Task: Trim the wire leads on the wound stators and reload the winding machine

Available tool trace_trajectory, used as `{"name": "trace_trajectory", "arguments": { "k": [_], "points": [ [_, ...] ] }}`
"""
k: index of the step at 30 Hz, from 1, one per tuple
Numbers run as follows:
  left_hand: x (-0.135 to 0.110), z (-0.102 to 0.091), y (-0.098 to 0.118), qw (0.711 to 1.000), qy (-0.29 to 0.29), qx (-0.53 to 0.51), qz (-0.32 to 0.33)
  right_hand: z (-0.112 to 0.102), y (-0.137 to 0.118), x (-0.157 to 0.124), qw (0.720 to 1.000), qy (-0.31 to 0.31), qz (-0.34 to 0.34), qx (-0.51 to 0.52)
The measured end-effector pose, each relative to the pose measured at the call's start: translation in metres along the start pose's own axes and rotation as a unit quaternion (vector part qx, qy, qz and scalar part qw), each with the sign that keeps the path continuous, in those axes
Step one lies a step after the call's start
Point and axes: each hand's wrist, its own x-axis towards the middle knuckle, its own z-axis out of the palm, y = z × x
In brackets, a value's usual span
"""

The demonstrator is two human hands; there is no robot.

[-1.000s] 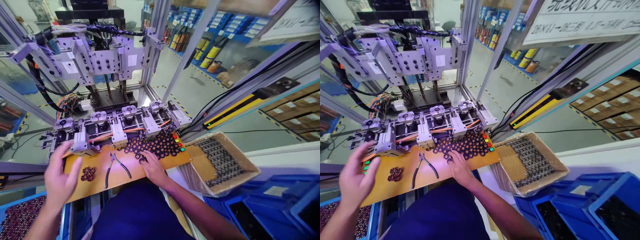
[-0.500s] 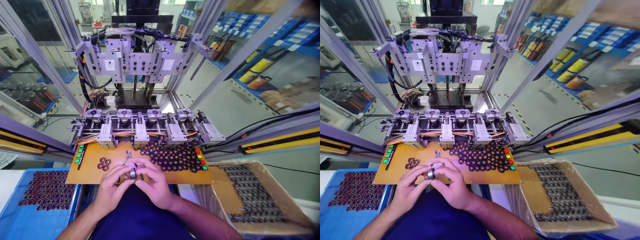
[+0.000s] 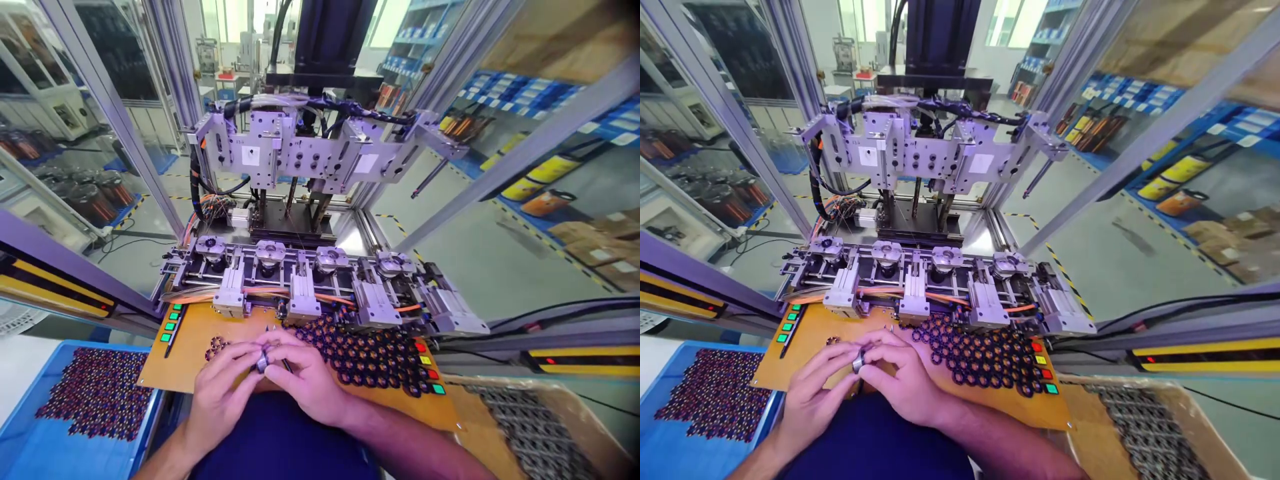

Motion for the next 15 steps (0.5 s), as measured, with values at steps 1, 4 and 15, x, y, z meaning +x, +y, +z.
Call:
{"name": "trace_trajectory", "arguments": {
  "k": [1, 4, 15],
  "points": [
    [0.000, -0.001, -0.004, 1.000, 0.003, 0.008, 0.003, -0.005, -0.002, 0.009, 0.999, -0.021, -0.013, -0.026],
    [-0.006, -0.003, -0.022, 0.999, 0.020, 0.041, -0.016, -0.031, -0.009, 0.051, 0.981, -0.082, -0.092, -0.151],
    [-0.096, 0.013, -0.126, 0.957, 0.147, 0.158, -0.195, -0.122, 0.040, 0.200, 0.898, -0.132, -0.139, -0.395]
  ]
}}
